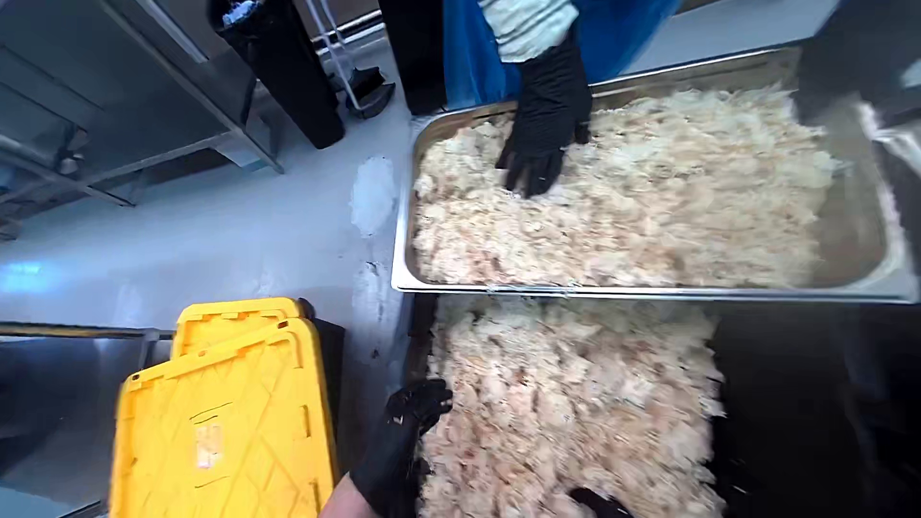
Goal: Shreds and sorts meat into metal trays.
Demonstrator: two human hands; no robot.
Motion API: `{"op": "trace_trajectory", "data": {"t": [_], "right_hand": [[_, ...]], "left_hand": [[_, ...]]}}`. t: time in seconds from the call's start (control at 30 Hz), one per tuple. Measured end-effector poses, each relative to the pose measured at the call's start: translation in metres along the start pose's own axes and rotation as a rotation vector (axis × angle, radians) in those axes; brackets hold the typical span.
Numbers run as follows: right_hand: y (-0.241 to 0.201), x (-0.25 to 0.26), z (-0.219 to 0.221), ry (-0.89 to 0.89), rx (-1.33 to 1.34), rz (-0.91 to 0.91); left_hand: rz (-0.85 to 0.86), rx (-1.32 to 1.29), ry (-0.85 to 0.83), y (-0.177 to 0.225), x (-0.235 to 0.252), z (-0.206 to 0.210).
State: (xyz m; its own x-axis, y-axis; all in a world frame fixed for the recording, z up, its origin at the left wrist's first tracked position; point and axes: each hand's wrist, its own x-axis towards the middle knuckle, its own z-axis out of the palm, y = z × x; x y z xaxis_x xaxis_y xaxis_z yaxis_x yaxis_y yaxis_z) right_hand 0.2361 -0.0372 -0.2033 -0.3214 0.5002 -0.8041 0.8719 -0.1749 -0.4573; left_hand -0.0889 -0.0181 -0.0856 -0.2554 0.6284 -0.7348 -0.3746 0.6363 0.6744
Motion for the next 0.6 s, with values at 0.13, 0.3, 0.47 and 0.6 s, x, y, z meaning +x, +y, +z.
{"op": "trace_trajectory", "data": {"t": [0.13,0.3,0.47,0.6], "right_hand": [[-0.014,-0.003,-0.013,0.038,0.104,0.193],[-0.001,0.030,-0.107,0.234,0.041,0.305],[-0.022,0.077,-0.049,0.007,-0.048,0.349],[-0.047,0.041,0.014,-0.006,0.075,0.291]], "left_hand": [[-0.131,0.561,-0.173,-0.056,0.003,0.032],[-0.213,1.239,-0.280,-0.107,0.048,0.061],[-0.269,1.586,-0.187,-0.138,0.079,0.097],[-0.216,1.492,-0.083,-0.149,0.077,0.091]]}}
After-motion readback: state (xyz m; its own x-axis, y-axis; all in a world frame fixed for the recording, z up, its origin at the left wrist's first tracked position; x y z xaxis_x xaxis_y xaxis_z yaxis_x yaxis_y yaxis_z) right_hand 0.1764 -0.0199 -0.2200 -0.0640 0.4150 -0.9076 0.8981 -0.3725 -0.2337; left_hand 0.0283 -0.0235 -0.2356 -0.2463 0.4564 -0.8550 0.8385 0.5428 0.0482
